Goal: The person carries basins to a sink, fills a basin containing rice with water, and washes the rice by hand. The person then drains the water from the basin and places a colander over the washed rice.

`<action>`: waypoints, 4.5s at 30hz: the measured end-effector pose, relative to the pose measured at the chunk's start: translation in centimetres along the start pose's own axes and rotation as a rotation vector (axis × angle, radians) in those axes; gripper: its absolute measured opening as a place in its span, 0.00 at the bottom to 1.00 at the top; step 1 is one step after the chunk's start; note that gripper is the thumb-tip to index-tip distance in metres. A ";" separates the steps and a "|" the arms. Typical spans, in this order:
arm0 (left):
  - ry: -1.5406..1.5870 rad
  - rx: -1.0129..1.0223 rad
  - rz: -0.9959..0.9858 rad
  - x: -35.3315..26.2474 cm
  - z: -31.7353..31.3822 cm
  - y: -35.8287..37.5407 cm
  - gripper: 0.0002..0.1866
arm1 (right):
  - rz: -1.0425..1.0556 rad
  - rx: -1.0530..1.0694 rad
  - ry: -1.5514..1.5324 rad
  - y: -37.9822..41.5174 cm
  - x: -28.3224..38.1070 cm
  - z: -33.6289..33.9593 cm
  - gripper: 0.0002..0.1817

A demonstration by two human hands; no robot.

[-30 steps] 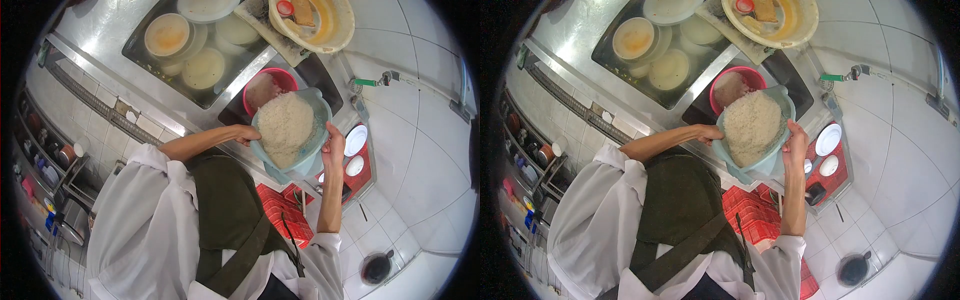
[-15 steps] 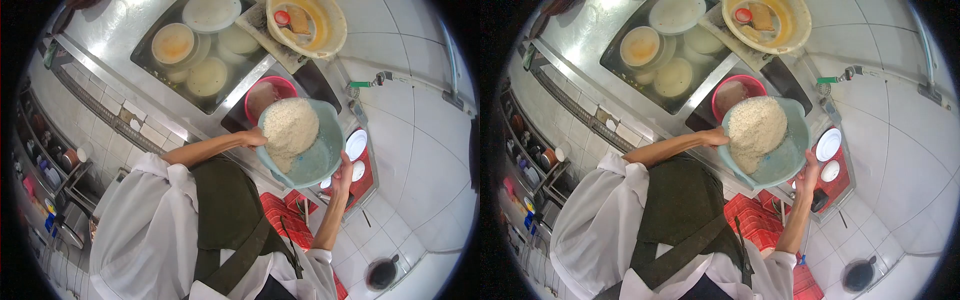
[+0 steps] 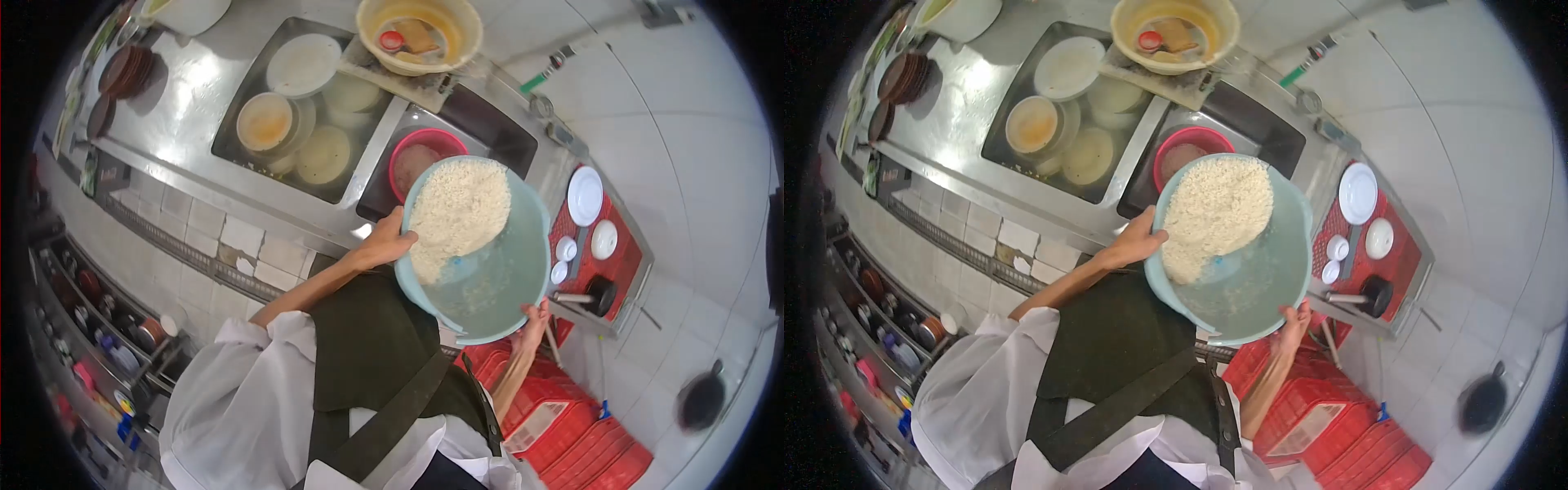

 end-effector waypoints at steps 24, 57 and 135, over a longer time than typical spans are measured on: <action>-0.443 0.316 -0.178 -4.3 0.9 -1.2 0.32 | -0.060 -0.284 -0.103 9.7 -17.9 4.7 0.33; -1.109 0.821 -1.232 -12.7 -17.9 3.5 0.25 | 0.124 -0.205 -0.280 10.0 -20.7 5.7 0.21; -0.365 -0.414 -0.445 -5.3 19.5 3.0 0.25 | 0.045 0.293 -0.101 -1.1 -8.7 -13.3 0.21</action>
Point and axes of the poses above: each hand's wrist, its own y-axis away from the middle knuckle, its own z-axis out of the back of the hand, x = y × z, the point moved 10 cm from there along -y, towards the middle knuckle, and after that the axes turned 15 degrees about -z, right-handed, at the moved point
